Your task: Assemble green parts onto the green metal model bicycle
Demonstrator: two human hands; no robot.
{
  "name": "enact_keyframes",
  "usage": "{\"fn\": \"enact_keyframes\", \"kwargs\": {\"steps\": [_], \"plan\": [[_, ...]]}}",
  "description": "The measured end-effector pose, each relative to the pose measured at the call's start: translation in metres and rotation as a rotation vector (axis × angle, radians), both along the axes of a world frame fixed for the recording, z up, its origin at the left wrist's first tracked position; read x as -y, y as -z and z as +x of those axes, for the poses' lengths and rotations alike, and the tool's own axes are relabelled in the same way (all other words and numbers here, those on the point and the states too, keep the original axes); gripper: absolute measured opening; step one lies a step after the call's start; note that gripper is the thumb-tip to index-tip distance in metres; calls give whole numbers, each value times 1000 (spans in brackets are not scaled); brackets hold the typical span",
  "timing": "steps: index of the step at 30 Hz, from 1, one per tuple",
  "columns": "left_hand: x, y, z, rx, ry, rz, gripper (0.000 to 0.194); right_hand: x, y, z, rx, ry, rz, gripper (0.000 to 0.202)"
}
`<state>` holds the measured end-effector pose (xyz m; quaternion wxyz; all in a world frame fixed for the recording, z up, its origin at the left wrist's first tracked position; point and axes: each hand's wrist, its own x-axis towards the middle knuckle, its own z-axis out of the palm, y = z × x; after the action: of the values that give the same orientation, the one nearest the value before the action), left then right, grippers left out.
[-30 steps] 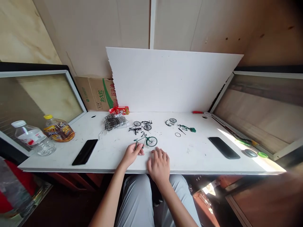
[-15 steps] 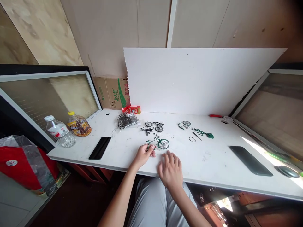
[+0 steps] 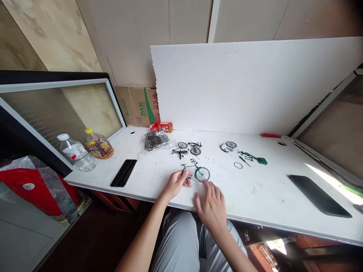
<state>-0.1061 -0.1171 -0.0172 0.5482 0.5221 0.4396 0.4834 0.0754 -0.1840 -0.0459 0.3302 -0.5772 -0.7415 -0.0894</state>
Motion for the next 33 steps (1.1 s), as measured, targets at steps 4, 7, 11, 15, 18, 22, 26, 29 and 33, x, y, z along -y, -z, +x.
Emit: {"fn": "enact_keyframes", "kwargs": {"steps": [4,7,11,15,18,22,26,29,33], "plan": [[-3,-11,2,5,119,-25,65,0,2,12,-147,-93,-54,61],[-9,-23,13,-14,305,-46,61,-4,1,31,-280,-120,-116,55],[-29,-36,39,-88,513,-85,58,-19,-4,69,-406,-92,-171,49],[-64,-38,67,-99,599,-123,52,-43,-17,109,-488,-34,-240,45],[-91,-32,87,-89,650,-103,51,-69,-32,130,-574,27,-273,43],[-112,-22,104,-63,652,-122,50,-116,-50,145,-669,132,-268,41],[-110,-13,106,1,575,-179,45,-170,-67,158,-859,-16,-351,45],[-104,-7,103,59,488,-131,44,-208,-82,169,-855,-308,-624,52],[-107,-1,103,153,294,-23,49,-249,-92,163,-786,-387,-749,53]]}}
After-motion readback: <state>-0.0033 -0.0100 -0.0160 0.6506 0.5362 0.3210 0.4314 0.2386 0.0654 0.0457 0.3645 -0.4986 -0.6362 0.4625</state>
